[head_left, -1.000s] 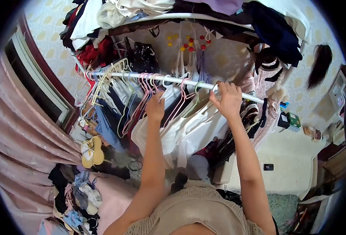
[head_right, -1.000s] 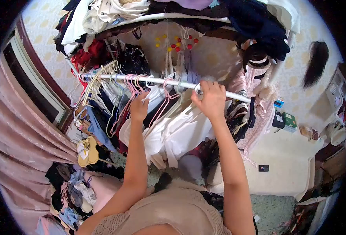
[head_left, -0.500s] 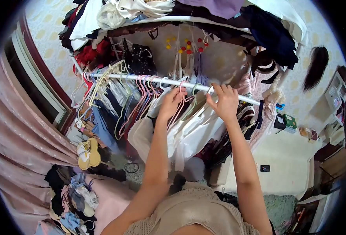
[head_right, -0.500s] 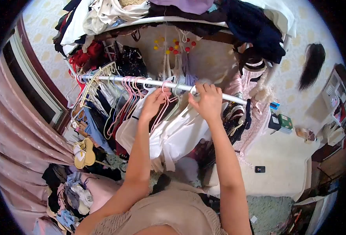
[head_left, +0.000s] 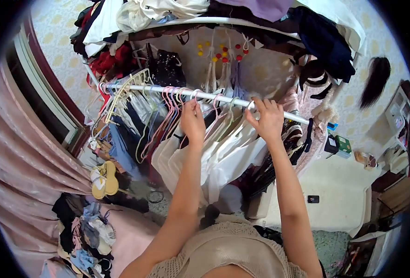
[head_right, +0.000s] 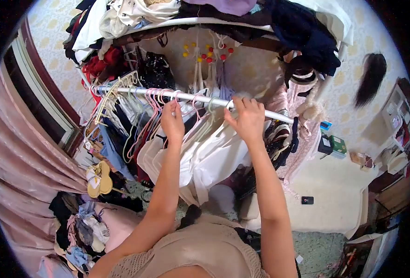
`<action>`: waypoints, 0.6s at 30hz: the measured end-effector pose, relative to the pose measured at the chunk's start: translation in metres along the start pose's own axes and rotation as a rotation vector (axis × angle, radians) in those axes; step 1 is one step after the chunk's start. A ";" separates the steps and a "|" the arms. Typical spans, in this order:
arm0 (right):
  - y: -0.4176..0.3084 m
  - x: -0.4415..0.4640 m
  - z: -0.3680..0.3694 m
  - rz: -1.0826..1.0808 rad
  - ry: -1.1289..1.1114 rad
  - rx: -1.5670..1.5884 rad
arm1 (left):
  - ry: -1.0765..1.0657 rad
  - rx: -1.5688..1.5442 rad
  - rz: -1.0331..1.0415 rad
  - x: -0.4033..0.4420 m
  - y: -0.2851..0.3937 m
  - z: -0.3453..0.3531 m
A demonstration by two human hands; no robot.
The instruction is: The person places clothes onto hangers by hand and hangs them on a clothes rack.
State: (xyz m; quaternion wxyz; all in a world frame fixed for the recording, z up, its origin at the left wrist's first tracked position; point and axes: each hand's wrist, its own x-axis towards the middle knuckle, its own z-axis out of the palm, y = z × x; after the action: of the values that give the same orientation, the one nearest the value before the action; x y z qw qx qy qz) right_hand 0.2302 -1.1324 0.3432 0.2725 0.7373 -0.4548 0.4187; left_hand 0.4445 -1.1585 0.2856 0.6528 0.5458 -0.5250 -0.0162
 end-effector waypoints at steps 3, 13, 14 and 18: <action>-0.002 0.000 0.003 0.020 0.014 -0.006 | 0.068 0.047 0.057 -0.011 0.024 0.003; 0.015 -0.004 -0.025 -0.075 -0.155 0.117 | -0.018 0.133 0.422 -0.019 0.079 0.025; 0.018 -0.005 -0.031 0.002 -0.168 0.086 | -0.178 0.148 0.509 -0.018 0.078 0.030; 0.033 -0.011 -0.032 0.023 -0.232 0.029 | -0.374 0.208 0.478 -0.021 0.078 0.039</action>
State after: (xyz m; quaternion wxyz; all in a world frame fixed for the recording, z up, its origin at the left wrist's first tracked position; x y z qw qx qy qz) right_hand 0.1861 -1.1175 0.3506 0.2026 0.7793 -0.4856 0.3403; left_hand 0.3643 -1.1418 0.3226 0.4713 0.4582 -0.7480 0.0913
